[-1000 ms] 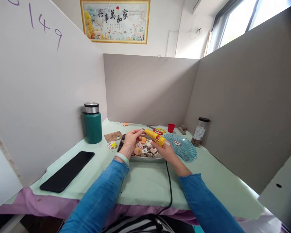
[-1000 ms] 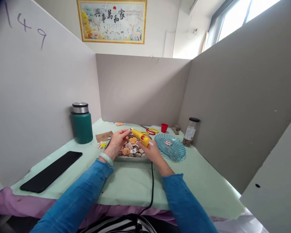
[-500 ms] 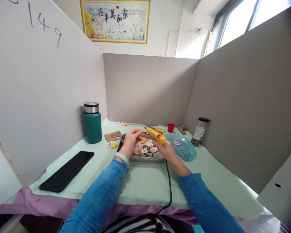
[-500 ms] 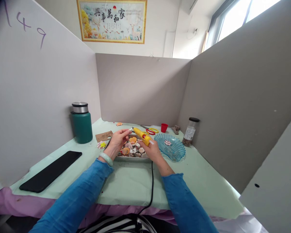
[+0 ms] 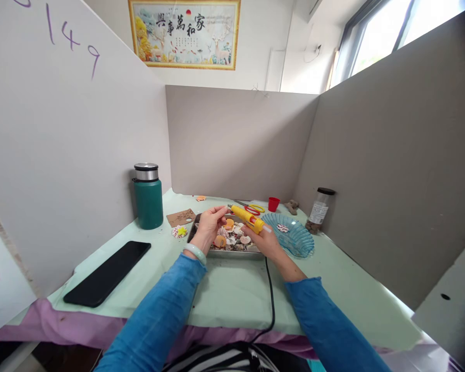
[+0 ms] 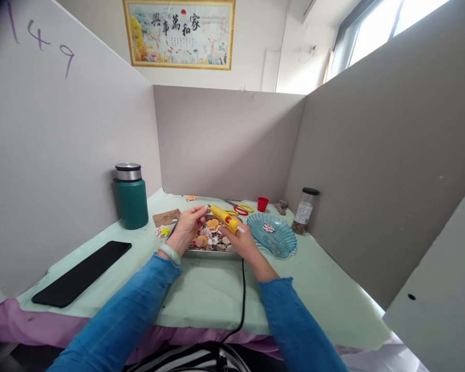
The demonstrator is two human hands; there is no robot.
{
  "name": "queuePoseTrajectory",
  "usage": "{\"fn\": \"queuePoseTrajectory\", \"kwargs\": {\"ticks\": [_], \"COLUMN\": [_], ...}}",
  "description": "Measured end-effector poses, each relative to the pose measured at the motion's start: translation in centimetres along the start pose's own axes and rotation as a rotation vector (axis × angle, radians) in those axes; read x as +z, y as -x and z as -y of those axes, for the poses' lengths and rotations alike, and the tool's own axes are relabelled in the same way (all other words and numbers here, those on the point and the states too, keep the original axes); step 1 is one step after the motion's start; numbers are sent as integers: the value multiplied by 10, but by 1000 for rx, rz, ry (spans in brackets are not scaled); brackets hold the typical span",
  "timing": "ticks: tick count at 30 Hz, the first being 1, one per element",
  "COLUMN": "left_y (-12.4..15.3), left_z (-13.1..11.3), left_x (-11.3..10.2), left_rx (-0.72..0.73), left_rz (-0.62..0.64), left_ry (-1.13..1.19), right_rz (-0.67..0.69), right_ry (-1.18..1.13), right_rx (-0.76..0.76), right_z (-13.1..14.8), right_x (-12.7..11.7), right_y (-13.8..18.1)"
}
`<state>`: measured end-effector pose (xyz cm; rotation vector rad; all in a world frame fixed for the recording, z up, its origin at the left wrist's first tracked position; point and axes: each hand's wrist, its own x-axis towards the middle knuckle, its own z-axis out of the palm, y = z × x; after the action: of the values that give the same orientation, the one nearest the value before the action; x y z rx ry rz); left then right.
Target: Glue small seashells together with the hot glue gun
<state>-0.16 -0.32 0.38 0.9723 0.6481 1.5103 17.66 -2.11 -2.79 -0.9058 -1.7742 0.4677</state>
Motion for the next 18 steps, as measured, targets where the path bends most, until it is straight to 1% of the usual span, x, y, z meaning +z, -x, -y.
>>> {"fn": "queuePoseTrajectory", "kwargs": {"ticks": [5,10,15,18], "left_y": [0,-2,-1,-1], "left_z": [0,2,2,2], "left_x": [0,-2,-2,-1], "left_rx": [-6,10,10,12], "left_rz": [-7,9,9,5], "left_ry": [-11,8,-25,-21], "right_rz": [-52,8,-46,-14], "right_ry": [17,21,25,41], "right_rx": [21,-8,18,-6], "right_z": [-4,-4,-3,-2], "right_x": [1,0,0,-1], "right_y": [-1,-1,-1,0]}}
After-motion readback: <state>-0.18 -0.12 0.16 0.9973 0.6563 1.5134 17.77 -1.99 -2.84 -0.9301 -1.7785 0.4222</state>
